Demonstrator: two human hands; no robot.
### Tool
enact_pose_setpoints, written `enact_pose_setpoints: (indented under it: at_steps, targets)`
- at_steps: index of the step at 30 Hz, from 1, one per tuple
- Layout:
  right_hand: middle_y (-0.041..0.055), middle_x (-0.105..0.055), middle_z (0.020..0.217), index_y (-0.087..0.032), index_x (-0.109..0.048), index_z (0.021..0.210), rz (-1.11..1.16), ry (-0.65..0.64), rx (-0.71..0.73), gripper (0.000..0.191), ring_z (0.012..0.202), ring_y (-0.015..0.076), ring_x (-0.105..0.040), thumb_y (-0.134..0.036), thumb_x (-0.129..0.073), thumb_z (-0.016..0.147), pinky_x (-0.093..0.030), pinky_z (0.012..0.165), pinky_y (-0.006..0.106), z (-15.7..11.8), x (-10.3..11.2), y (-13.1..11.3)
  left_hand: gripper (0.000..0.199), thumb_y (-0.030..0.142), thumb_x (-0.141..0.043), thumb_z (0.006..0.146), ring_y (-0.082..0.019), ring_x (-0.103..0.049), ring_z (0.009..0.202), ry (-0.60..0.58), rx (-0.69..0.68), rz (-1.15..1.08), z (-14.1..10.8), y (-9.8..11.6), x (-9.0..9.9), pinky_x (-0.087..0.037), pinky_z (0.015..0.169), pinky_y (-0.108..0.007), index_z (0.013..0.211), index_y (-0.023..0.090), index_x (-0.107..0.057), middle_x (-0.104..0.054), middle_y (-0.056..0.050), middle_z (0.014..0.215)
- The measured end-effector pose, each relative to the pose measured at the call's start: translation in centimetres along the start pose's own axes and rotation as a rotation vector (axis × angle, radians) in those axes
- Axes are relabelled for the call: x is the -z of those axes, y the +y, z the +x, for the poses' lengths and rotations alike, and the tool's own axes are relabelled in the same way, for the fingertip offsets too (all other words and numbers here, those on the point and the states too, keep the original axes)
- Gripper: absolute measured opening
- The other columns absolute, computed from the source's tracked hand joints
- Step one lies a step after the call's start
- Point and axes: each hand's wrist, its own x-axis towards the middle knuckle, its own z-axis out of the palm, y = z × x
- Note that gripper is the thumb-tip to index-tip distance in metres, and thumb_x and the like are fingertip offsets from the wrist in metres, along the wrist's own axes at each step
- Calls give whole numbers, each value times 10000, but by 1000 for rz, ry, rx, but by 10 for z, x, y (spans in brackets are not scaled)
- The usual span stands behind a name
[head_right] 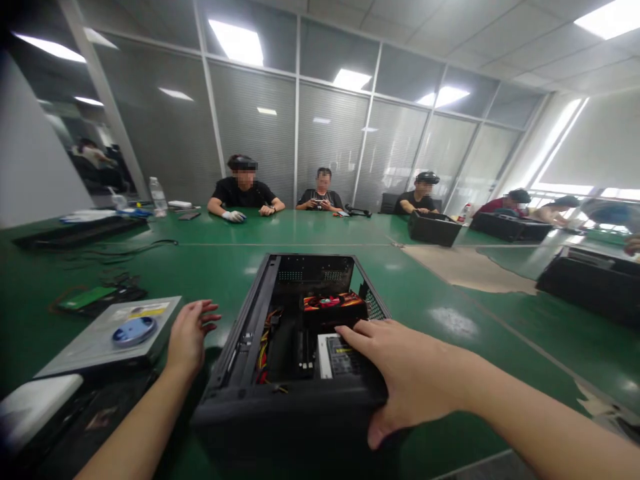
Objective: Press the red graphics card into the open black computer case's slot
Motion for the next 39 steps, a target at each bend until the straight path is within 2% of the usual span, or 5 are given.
enact_pose_setpoints:
  at_steps: [4,8,16,27,39]
  targets:
    - [99,-547,1438,-265,-355,1537,100,-96,67,1090,1188,331,-608,-767,-718,639,-494,981,395,-8,33,14,420,534,-590,826,-156,-615,761,-82,-21,110,-11,2,-10,-448,629,-255,1034,169,-598,-653,-67,1015]
    - [66,-639,1328,-238,-550,1413,114,5,65,639,1132,282,-638,-626,-532,904,-510,939,374,59,58,23,415,542,-580,838,-163,-606,759,-160,-6,164,-16,1,-17,-451,623,-270,1021,170,-604,-648,-66,990]
    - [189,-713,1016,-106,-706,1082,-289,-368,-39,592,893,366,-701,-545,-741,688,-537,728,427,158,4,14,407,547,-577,839,-176,-592,785,-202,0,278,-15,5,-14,-455,649,-277,1026,187,-597,-648,-44,942]
    - [126,-715,938,-138,-598,1074,-421,-141,-93,296,832,304,-717,-119,-582,779,-516,646,360,151,-11,32,395,542,-583,834,-203,-611,831,-291,-3,417,-17,4,-21,-464,749,-309,1039,205,-605,-646,-23,891]
    - [107,-636,1220,-179,-506,1368,-264,154,-7,463,1097,262,-609,-218,-568,911,-466,913,356,170,49,66,400,544,-577,822,-206,-618,817,-313,11,437,-19,6,-23,-462,762,-325,1027,201,-602,-642,-24,884]
